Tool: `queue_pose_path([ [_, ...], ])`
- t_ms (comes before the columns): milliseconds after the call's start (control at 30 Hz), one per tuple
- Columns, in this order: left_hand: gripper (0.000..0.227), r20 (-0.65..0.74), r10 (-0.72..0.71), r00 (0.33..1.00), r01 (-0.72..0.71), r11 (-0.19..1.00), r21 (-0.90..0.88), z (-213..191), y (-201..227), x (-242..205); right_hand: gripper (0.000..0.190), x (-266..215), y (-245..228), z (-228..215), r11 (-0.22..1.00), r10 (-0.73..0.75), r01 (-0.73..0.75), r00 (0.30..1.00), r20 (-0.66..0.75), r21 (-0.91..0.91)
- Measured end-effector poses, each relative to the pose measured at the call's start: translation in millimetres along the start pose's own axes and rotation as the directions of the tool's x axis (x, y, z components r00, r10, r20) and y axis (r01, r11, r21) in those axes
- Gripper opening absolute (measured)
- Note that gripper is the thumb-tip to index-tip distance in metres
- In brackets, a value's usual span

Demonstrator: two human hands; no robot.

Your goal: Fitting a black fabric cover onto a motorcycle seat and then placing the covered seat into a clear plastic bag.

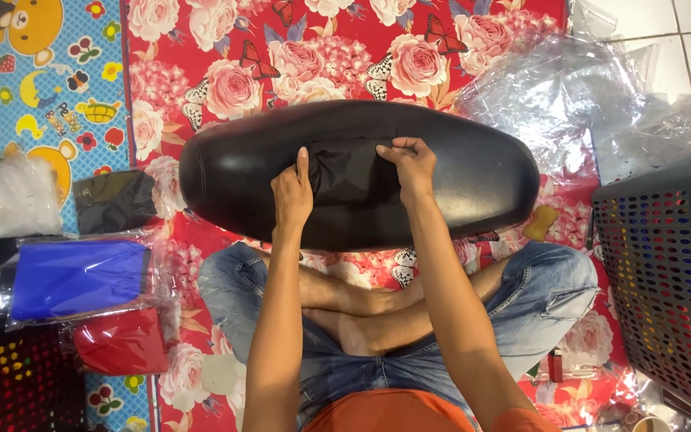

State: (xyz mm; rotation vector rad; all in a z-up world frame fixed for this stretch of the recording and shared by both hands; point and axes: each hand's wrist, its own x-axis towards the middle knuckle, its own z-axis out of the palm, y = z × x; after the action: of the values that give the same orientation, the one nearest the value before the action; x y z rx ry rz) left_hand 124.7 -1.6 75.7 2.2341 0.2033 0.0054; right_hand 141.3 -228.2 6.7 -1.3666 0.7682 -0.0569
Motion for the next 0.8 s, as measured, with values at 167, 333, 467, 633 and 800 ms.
queue_pose_path([
  [167, 0.049, 0.021, -0.015, 1.000, 0.014, 1.000, 0.011, -4.4, 7.7, -3.0, 0.038, 19.2, 23.2, 0.1, 0.974, 0.070, -0.070, 0.998, 0.007, 0.215],
  [333, 0.039, 0.077, 0.017, 0.997, -0.015, 0.999, -0.037, -8.7, 15.5, -7.9, 0.038, 5.7, 11.7, 0.6, 0.946, 0.057, -0.054, 0.998, 0.000, 0.320],
  [467, 0.050, 0.093, -0.029, 0.995, 0.024, 0.999, 0.047, -6.6, 8.1, -2.1, 0.032, -3.1, 0.9, 4.9, 0.966, -0.048, 0.054, 0.998, -0.029, 0.253],
  [633, 0.058, 0.150, -0.030, 0.988, 0.034, 0.999, -0.024, -10.8, 3.3, 1.8, 0.029, -8.9, -4.3, 4.9, 0.968, -0.052, 0.053, 0.999, -0.010, 0.245],
  [800, 0.050, 0.092, 0.096, 0.991, -0.094, 0.995, -0.027, -7.6, -13.4, 5.9, 0.026, -12.6, 0.2, 7.2, 0.943, -0.026, 0.035, 0.999, -0.031, 0.331],
])
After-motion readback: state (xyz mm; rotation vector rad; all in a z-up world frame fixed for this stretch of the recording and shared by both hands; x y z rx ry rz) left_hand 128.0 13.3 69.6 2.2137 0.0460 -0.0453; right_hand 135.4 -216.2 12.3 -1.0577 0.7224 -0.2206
